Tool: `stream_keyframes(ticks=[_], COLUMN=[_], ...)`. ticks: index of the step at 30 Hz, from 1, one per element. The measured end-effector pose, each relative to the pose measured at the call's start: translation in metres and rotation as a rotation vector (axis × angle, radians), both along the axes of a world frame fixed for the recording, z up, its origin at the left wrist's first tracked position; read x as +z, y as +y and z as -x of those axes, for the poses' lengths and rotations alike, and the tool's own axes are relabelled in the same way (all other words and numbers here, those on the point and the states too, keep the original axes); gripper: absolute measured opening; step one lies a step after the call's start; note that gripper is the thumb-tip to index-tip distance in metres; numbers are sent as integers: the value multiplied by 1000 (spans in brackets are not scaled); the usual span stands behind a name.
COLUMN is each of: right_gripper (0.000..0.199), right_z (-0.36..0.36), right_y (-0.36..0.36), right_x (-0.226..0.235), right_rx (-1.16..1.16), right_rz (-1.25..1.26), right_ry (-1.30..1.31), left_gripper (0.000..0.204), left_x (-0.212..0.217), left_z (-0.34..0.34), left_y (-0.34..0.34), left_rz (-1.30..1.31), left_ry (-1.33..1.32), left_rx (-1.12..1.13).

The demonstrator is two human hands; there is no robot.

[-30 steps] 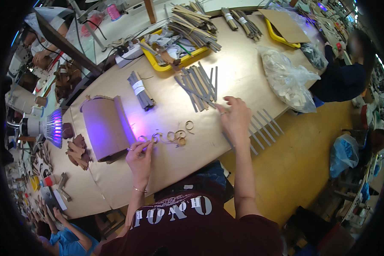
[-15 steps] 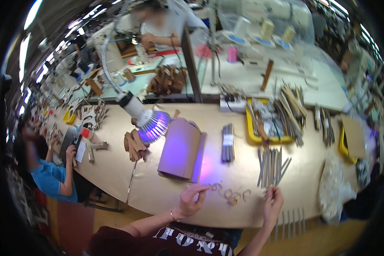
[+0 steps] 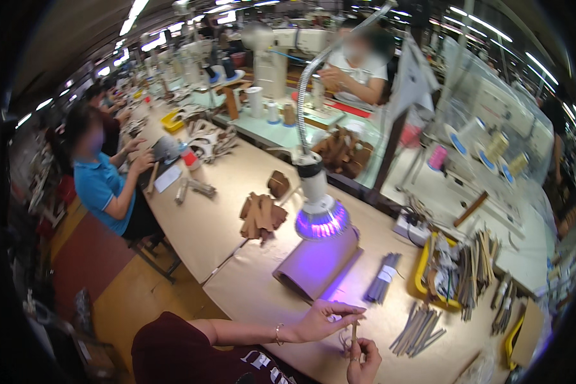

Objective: The person organizes materials on a workbench, then repeatedly picks up thin strips and small rubber bands, twisting the bands around the strips to form looped components. The person places the finished components on the table and continues the process with additional strips.

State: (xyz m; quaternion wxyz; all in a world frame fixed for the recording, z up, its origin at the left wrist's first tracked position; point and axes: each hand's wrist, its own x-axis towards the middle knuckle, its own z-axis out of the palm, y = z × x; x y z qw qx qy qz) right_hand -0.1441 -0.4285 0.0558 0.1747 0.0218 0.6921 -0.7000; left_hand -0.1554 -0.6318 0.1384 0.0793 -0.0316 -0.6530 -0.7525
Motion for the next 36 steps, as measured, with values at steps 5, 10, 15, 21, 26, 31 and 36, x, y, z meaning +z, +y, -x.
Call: stream_keyframes(ticks=[5,10,15,21,26,31,36], right_gripper=[34,19,15,17,16,17,18], right_z=[7,3,-4,3,9,2,-6], right_y=[8,-5,-23,-13,-7,-28,-42], right_x=[-6,29,58,51,47,79,112], right_rx=[-98,-69,-281,-322,-214,-147,-85], right_rz=[-240,-240,180,252,159,113,22], right_ry=[100,275,-112,-70,23,151,139], left_gripper=[30,34,28,30,36,32,30], left_x=[0,-2,-5,-10,-6,0,1], left_z=[8,9,9,10,10,5,7], left_y=[-4,-3,-4,-6,-12,-17,-24], left_rz=[132,438,577,634,620,704,727], left_ry=[128,333,554,605,658,602,657], left_rx=[94,98,-3,-49,-89,-88,4])
